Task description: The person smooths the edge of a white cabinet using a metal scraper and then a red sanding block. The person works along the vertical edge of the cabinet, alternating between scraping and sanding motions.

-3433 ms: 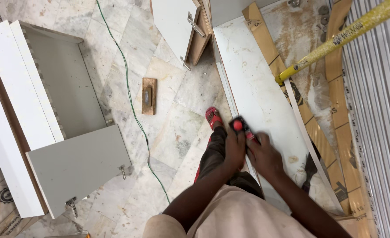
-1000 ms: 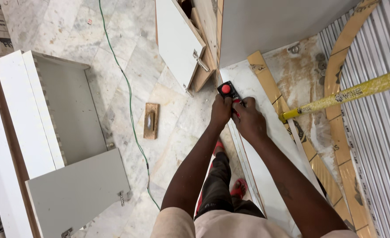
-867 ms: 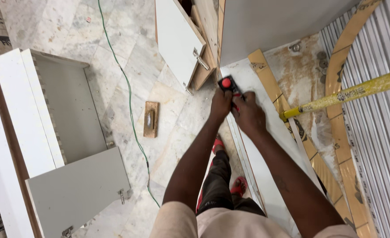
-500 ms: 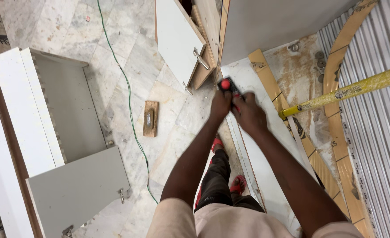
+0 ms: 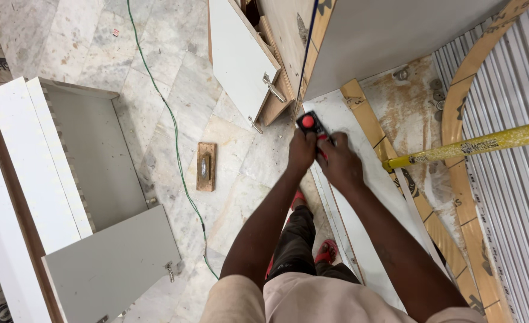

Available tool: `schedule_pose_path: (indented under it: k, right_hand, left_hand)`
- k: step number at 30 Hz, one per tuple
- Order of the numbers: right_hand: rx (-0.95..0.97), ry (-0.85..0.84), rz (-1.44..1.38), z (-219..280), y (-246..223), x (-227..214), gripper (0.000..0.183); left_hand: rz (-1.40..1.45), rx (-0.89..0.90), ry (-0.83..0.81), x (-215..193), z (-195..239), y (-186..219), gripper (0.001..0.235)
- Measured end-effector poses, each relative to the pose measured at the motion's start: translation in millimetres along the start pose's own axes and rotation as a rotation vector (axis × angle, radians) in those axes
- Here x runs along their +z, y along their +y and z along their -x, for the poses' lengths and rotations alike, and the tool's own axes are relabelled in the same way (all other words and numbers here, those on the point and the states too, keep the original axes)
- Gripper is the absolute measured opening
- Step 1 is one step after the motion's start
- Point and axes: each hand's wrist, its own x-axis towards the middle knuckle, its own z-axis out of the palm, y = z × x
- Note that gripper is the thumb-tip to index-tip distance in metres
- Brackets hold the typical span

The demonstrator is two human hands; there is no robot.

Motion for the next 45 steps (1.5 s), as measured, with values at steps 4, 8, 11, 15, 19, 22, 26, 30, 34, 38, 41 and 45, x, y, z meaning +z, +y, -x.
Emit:
schedule_pose_path:
  k: [4,8,11,15,19,22,26,30,34,38,41,45]
  right_hand:
    - [-0.016,0.050,-0.040,-24.0,-6.1,-1.0,0.034]
    - [-0.049,0.111,-0.144,-18.8,11.4,5.7,0.037]
    - [0.390,-0.049,-0.687,9.1,48.6,12.4,0.041]
    - [0.662,-0.030,-1.519,102.3,97.6,15.7,0.045]
    - [0.672,0.066,-1.902,215.0,108.9,12.3,0.056]
    - [0.734,0.157,-1.880,278.6,97.0,5.0,0.064]
    - [0.734,0.296,-1.932,338.6,76.0,3.0,0.068]
    - [0.522,0.466,-2.074,399.1,59.1,14.1,0.070]
    - [0.460,0.660,-2.095,461.3,38.8,30.3,0.069]
    - [0.617,0.857,-1.900,523.0,13.8,45.4,0.069]
    - [0.672,0.951,-1.793,545.7,-6.4,60.8,0.069]
    - [0.603,1.056,-1.861,530.7,-41.1,82.2,0.067]
  left_hand:
    - [0.013,-0.024,-0.080,-12.0,-34.0,11.4,0.039]
    - [0.499,-0.252,-0.302,-31.3,-26.9,19.3,0.047]
    - [0.653,-0.350,-0.309,-40.8,-8.4,19.5,0.055]
    - [0.393,-0.359,-0.287,-39.1,28.3,20.9,0.055]
    - [0.372,-0.382,-0.368,-28.0,64.2,20.1,0.050]
    - [0.361,-0.302,-0.365,-22.5,81.8,15.3,0.041]
    - [0.398,-0.315,-0.466,-22.5,96.7,2.2,0.037]
    - [0.407,-0.329,-0.608,-17.2,121.8,-14.0,0.035]
    - [0.288,-0.375,-0.730,-20.5,149.2,-18.8,0.035]
    - [0.203,-0.440,-0.690,-23.5,147.1,-11.5,0.042]
    - [0.169,-0.430,-0.643,-16.1,110.5,1.3,0.048]
    - [0.097,-0.386,-0.855,-17.5,63.9,2.3,0.043]
